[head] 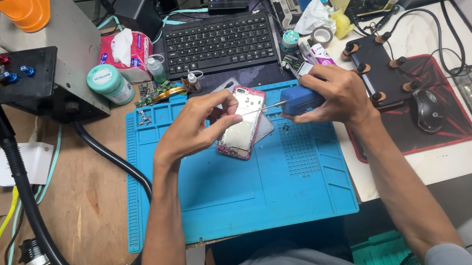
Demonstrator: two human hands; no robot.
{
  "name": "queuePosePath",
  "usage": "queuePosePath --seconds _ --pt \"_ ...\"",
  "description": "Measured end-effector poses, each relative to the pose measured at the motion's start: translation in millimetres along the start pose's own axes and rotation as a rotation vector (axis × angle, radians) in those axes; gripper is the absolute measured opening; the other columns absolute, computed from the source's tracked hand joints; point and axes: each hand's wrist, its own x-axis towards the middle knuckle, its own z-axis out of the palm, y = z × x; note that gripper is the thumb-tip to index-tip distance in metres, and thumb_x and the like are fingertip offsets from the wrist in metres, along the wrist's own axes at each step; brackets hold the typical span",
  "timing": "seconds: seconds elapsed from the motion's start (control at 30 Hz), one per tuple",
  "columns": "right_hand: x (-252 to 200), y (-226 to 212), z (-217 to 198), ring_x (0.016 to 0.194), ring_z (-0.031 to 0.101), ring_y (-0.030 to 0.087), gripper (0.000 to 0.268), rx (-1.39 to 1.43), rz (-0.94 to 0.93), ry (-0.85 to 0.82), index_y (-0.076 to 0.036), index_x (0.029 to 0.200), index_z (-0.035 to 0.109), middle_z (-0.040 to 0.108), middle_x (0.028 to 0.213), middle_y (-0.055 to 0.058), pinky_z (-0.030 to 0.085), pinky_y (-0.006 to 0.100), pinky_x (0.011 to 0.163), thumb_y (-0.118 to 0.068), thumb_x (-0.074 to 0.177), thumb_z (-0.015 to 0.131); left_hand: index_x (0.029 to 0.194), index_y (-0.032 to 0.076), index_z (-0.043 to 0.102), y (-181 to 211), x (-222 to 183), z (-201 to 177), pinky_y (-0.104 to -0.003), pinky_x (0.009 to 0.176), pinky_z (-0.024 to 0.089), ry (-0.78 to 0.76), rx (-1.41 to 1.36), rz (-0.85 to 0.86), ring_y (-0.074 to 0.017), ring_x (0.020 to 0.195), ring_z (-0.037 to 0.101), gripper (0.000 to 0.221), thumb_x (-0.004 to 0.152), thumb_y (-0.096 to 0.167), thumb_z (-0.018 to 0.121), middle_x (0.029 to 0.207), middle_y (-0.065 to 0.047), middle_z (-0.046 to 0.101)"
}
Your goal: Repairing a pink mobile phone frame by disassembling or assembling internal components using a screwdriver at a repair bench.
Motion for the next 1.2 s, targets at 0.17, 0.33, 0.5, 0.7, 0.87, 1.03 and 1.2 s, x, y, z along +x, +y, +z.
queuePosePath --seconds 0.17,0.33,0.5,0.7,0.87,1.03,1.2 --pt "3.9 -4.7 -4.2 0.069 0.068 0.023 0.058 0.036 -0.043 0.035 -0.015 0.093 0.071 0.066 0.081 0.005 0.056 0.031 0.066 -0.063 0.066 0.090 0.085 0.001 0.065 5.0 -1.7 -2.5 -0.033 0.046 0.055 -0.037 -0.051 -0.005 -0.0184 0.045 0.063 0.007 0.090 -0.004 0.066 0.062 -0.011 0.059" --pt "6.4 -6.8 -4.2 0.070 0.067 0.020 0.060 0.017 -0.072 0.036 -0.017 0.094 0.071 0.065 0.081 0.002 0.055 0.030 0.067 -0.063 0.062 0.092 0.085 0.001 0.065 6.7 -6.1 -4.1 -0.035 0.047 0.058 -0.054 -0.091 -0.006 -0.0181 0.046 0.064 0.007 0.090 -0.004 0.067 0.063 -0.009 0.058" --pt "6.4 -5.0 0.6 0.074 0.068 0.024 0.055 0.037 -0.088 0.042 -0.014 0.093 0.069 0.064 0.081 0.004 0.055 0.033 0.071 -0.057 0.067 0.091 0.088 0.001 0.064 -0.6 0.0 0.6 -0.033 0.045 0.056 -0.006 -0.084 -0.035 -0.0181 0.046 0.065 0.005 0.090 -0.003 0.067 0.064 -0.009 0.060" --pt "7.3 -7.7 1.2 0.073 0.069 0.026 0.052 0.074 -0.045 -0.005 -0.013 0.092 0.068 0.065 0.080 0.007 0.056 0.035 0.071 -0.051 0.066 0.091 0.093 0.000 0.063 -18.3 3.1 7.3 -0.034 0.043 0.054 0.093 -0.040 -0.026 -0.0200 0.048 0.063 0.016 0.085 -0.001 0.077 0.068 -0.012 0.060" --pt "5.2 -4.5 1.2 0.072 0.070 0.027 0.054 0.088 -0.019 -0.031 -0.012 0.093 0.069 0.066 0.079 0.007 0.056 0.035 0.070 -0.052 0.065 0.091 0.091 0.001 0.065 -15.5 3.0 8.8 -0.031 0.042 0.054 0.143 -0.035 -0.050 -0.0179 0.045 0.063 0.009 0.088 -0.003 0.073 0.068 -0.010 0.061" --pt "-1.9 2.0 4.0 0.072 0.069 0.027 0.057 0.057 -0.002 -0.041 -0.013 0.094 0.069 0.065 0.079 0.007 0.056 0.034 0.070 -0.055 0.064 0.092 0.090 0.000 0.066 -17.1 1.1 9.7 -0.032 0.041 0.051 0.121 -0.010 -0.061 -0.0188 0.044 0.062 0.007 0.088 -0.005 0.070 0.068 -0.013 0.061" --pt "-5.6 1.9 6.0 0.071 0.070 0.026 0.057 0.074 0.023 -0.046 -0.014 0.093 0.070 0.067 0.079 0.007 0.056 0.033 0.068 -0.055 0.061 0.093 0.088 0.000 0.067 -1.4 -2.2 0.8 -0.033 0.042 0.050 0.008 0.067 -0.055 -0.0198 0.046 0.061 0.005 0.088 -0.005 0.067 0.067 -0.013 0.061"
